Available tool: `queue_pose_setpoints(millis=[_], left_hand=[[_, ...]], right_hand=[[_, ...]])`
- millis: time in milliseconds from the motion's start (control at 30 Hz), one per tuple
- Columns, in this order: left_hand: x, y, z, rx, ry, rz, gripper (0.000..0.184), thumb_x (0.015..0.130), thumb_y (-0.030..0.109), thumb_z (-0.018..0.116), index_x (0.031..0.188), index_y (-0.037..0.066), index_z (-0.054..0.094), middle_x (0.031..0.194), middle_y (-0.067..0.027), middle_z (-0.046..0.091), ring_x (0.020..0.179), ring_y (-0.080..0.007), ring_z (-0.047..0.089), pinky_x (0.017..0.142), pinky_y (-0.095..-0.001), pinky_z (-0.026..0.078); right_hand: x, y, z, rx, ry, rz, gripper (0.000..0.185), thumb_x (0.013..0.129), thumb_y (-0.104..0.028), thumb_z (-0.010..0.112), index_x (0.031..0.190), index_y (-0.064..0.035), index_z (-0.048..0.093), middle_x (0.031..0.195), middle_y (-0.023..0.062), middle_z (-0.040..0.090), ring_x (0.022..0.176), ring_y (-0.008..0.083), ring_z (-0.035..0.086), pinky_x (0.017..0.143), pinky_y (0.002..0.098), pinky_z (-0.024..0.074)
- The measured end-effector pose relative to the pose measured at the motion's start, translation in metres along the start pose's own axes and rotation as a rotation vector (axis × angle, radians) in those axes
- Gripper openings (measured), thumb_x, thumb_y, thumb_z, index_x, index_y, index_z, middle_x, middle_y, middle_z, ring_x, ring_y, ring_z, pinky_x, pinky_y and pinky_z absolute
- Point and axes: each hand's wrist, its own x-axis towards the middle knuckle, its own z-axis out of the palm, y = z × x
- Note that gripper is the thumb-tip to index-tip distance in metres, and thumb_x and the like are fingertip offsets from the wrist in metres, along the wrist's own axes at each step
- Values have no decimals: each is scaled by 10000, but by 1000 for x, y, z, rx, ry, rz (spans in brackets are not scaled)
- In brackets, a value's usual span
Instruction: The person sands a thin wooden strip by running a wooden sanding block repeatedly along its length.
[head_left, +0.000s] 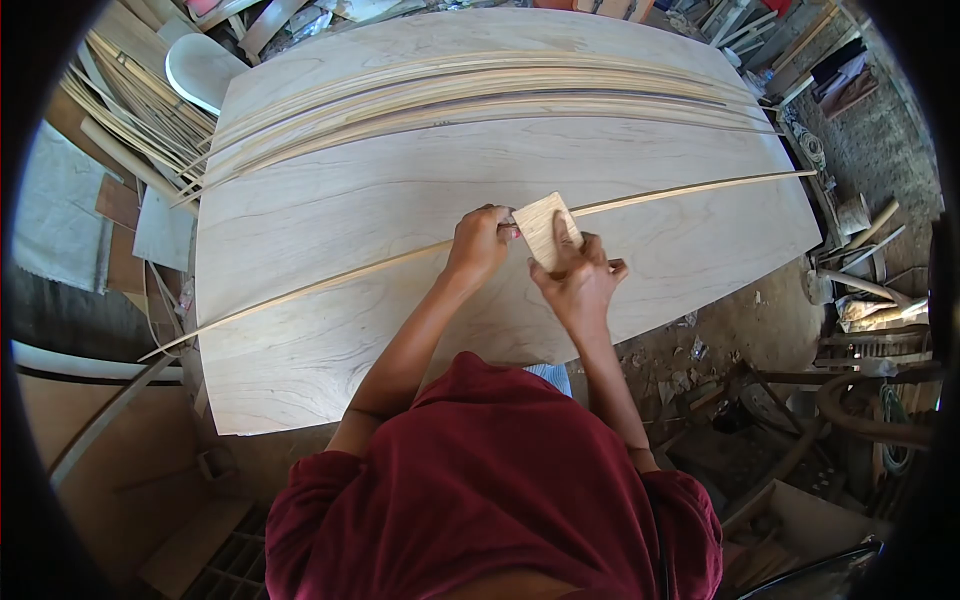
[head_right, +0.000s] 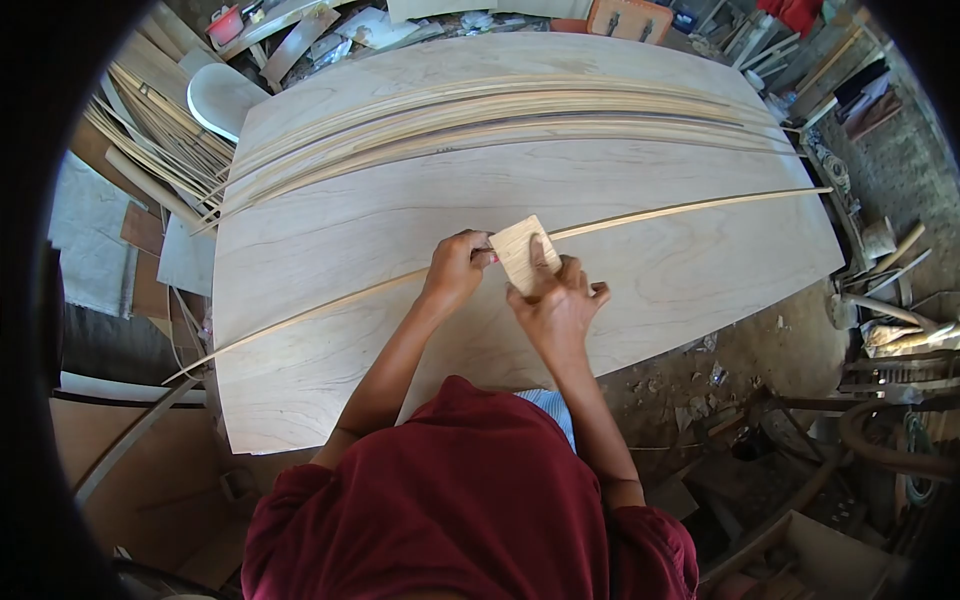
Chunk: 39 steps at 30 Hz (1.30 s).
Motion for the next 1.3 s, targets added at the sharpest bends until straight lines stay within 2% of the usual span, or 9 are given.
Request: queue_pose_setpoints(millis=[267,533,633,700,833,967,1167,1233,1300], left_hand=[[-5,4,-1,0,-37,-5,177,743,-24,607,910,-11,664,820,-159,631,746,-293,620,682,-348,476],[-3,5,-3,45,-6,5,117,718,-5,650,835,-9,659,807,-153,625,733,-286,616,677,-350,471],[-4,5,0,-8,-4,-14,119,718,2,661,836,-8,656,807,-153,626,732,-281,616,671,-351,468],[-3,8,-1,-35,-11,-45,108,716,9,662,824,2,657,813,-151,621,754,-295,609,688,-371,467],[-3,8,-2,-50,-20,-79,111,713,18,670,823,10,656,831,-153,620,790,-309,604,709,-393,468],[-2,9,-3,-32,-53,-70,116,714,20,668,828,4,653,838,-159,623,799,-309,607,716,-393,471],[-7,-4,3,-14,-58,-17,130,706,-5,669,832,-22,647,803,-161,633,744,-283,624,678,-347,481],[-7,1,0,-69,-70,-46,123,707,-20,653,829,-28,646,812,-165,641,749,-276,631,689,-345,487],[-6,1,-1,-67,-84,-49,122,709,-22,648,831,-31,646,816,-166,645,752,-272,634,693,-342,489]], right_hand=[[32,53,-20,-132,231,243,709,632,-388,744,1276,-186,526,773,73,566,744,210,556,674,456,315],[-4,-3,-1,-26,-39,2,746,639,-374,728,1316,-185,479,951,125,556,849,248,568,775,526,320],[12,18,-13,-116,4,10,715,646,-372,723,1297,-178,501,928,130,576,848,244,580,785,531,312],[25,38,-22,-76,56,224,690,652,-378,719,1281,-179,519,875,125,595,841,243,587,767,534,320],[29,42,-25,-159,156,235,671,660,-387,714,1274,-192,526,825,117,604,825,240,584,735,530,336],[6,8,-10,-211,21,9,709,661,-407,701,1305,-201,489,871,105,565,813,231,576,742,524,330],[15,31,-12,-165,7,-33,712,647,-420,709,1292,-201,505,905,124,591,769,239,591,759,511,335],[27,54,-21,-20,38,214,693,650,-421,710,1278,-199,520,891,121,608,715,244,596,756,520,342],[30,53,-31,-116,78,245,681,656,-420,708,1274,-200,525,873,115,610,691,241,593,750,524,347]])
